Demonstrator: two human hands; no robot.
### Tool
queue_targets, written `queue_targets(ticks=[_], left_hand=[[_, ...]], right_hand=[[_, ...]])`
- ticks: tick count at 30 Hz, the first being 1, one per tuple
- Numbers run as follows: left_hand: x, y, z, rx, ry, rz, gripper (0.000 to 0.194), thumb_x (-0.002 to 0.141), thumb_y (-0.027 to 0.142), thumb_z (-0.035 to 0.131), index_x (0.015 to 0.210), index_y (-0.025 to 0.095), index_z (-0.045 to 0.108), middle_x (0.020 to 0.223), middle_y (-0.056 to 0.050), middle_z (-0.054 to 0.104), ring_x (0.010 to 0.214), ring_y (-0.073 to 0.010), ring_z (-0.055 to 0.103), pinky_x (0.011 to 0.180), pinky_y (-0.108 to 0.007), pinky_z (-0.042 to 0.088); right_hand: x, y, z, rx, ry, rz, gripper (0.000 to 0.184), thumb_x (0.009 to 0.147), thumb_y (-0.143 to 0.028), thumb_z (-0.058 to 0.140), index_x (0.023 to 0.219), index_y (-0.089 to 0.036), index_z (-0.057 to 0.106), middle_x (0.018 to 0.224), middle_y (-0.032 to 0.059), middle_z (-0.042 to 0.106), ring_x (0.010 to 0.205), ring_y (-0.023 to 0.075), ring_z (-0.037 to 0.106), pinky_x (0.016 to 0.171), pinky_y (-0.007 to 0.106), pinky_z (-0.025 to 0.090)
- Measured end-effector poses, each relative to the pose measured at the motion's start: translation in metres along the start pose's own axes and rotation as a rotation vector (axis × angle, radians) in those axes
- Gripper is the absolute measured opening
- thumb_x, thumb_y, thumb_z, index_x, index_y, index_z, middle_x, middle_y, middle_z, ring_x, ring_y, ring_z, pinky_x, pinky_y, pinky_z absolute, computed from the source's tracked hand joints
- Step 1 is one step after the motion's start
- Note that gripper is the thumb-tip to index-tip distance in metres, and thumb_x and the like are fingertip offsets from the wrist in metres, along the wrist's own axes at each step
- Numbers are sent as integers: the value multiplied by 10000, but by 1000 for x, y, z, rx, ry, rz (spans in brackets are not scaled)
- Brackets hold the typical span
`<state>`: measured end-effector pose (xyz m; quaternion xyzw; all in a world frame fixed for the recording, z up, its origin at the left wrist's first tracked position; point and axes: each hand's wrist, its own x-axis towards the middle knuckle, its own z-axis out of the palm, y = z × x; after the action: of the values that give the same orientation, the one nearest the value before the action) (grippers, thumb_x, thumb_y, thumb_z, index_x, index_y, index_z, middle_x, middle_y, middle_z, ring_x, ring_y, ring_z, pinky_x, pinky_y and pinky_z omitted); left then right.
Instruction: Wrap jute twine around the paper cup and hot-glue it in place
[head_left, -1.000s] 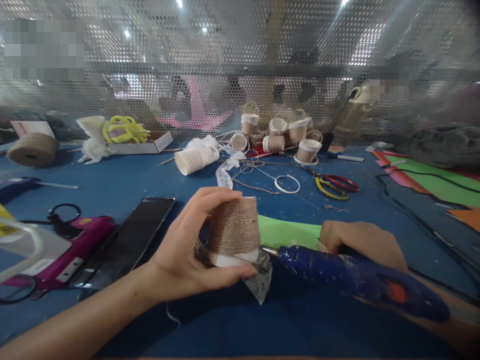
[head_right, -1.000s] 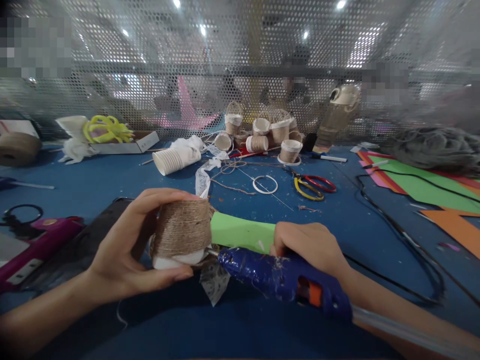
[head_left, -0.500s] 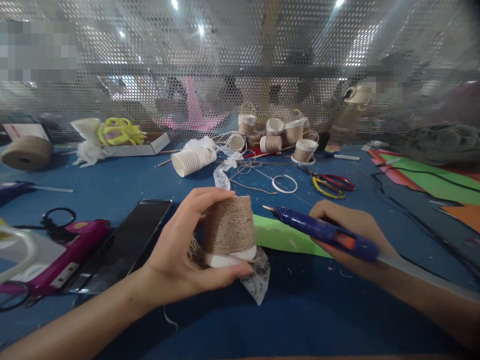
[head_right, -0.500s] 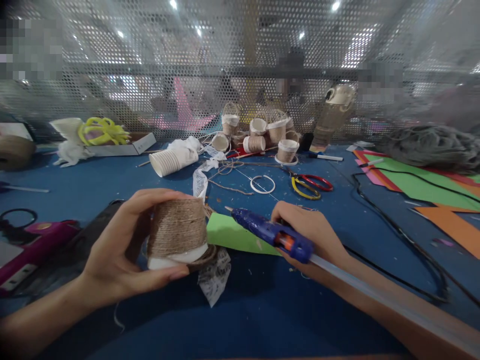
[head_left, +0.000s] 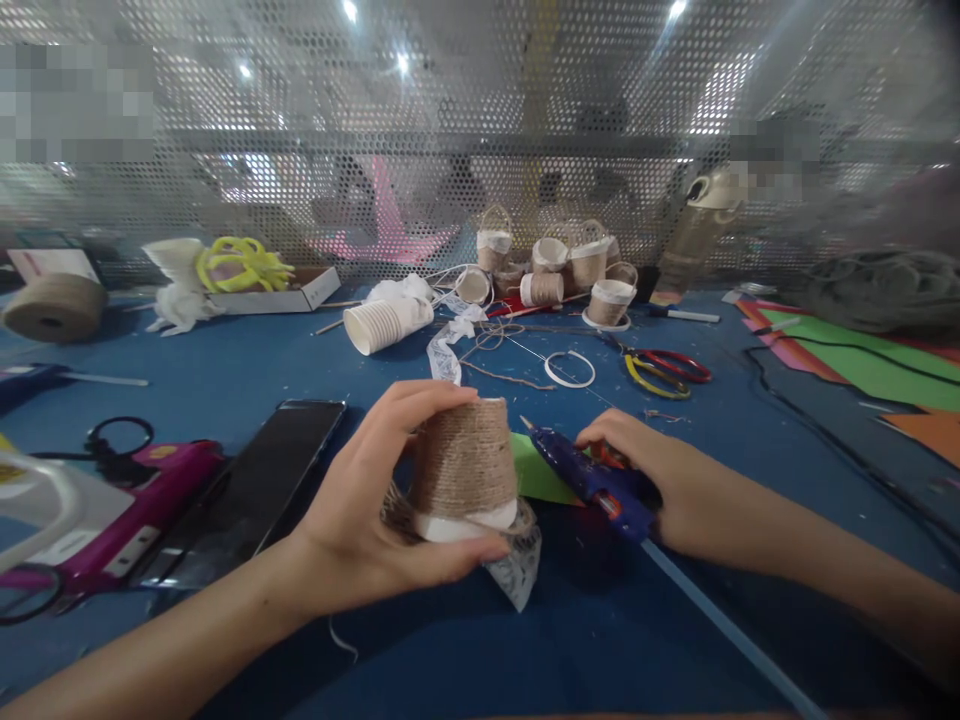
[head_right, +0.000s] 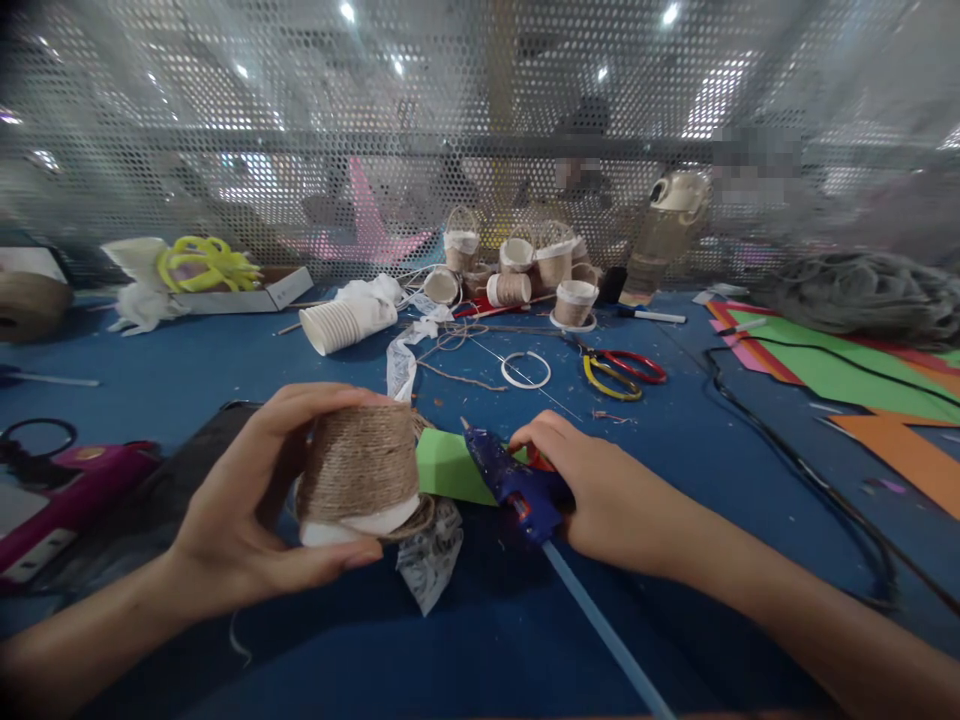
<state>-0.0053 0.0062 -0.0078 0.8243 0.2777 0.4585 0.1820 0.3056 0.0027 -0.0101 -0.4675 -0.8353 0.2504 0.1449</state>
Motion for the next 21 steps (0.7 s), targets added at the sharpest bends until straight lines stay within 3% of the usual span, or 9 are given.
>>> queue_targets(ticks=[5,8,11,14,16,19,21], left_hand=[[1,3,0,21,-25,-24,805,723,456,897,1403,297,494,1268,-107,562,1157,-315,629,829,-401,614],[2,5,-1,26,-34,-27,801,730,434,902,1400,281,490,1281,-106,566,1171,-303,629,845,-384,607],[2,5,0,9,-34,4,821,722,428,910,1404,272,481,1288,-104,564,1177,-294,626,899,-394,595],[2,6,2,-1,-36,36,835,723,396,915,1417,262,471,1294,-101,562,1202,-283,616,983,-403,567],[2,7,4,-10,-35,69,861,711,392,925,1425,256,462,1302,-104,565,1219,-282,606,1006,-402,558],[2,10,6,-25,-45,104,894,689,413,937,1428,254,460,1303,-111,581,1216,-291,606,1025,-428,553],[3,12,7,-35,-36,98,887,687,428,935,1424,264,470,1290,-112,589,1198,-299,616,1020,-447,557]], right_hand=[[0,3,-15,111,-145,18,496,817,-151,678,1261,-330,550,1266,4,612,1167,237,634,988,355,520],[-1,9,-19,87,-156,-68,581,834,-142,645,1351,-369,508,1407,6,561,1296,252,577,1038,369,507],[-2,9,-15,3,77,-176,444,925,-178,588,1320,-365,511,1379,13,577,1306,230,559,1102,400,446],[-6,-5,-5,32,309,-264,216,961,-167,566,1122,-310,545,1202,15,641,1162,192,618,1052,373,463],[-10,-20,3,197,218,-261,167,962,-152,556,1033,-293,499,1189,20,651,1131,181,636,950,326,520],[-17,-39,12,311,69,-243,238,921,-111,583,981,-285,432,1209,21,658,1124,179,641,930,323,543],[-19,-44,14,367,35,-234,274,903,-102,604,965,-284,409,1204,8,662,1095,161,644,921,305,548]])
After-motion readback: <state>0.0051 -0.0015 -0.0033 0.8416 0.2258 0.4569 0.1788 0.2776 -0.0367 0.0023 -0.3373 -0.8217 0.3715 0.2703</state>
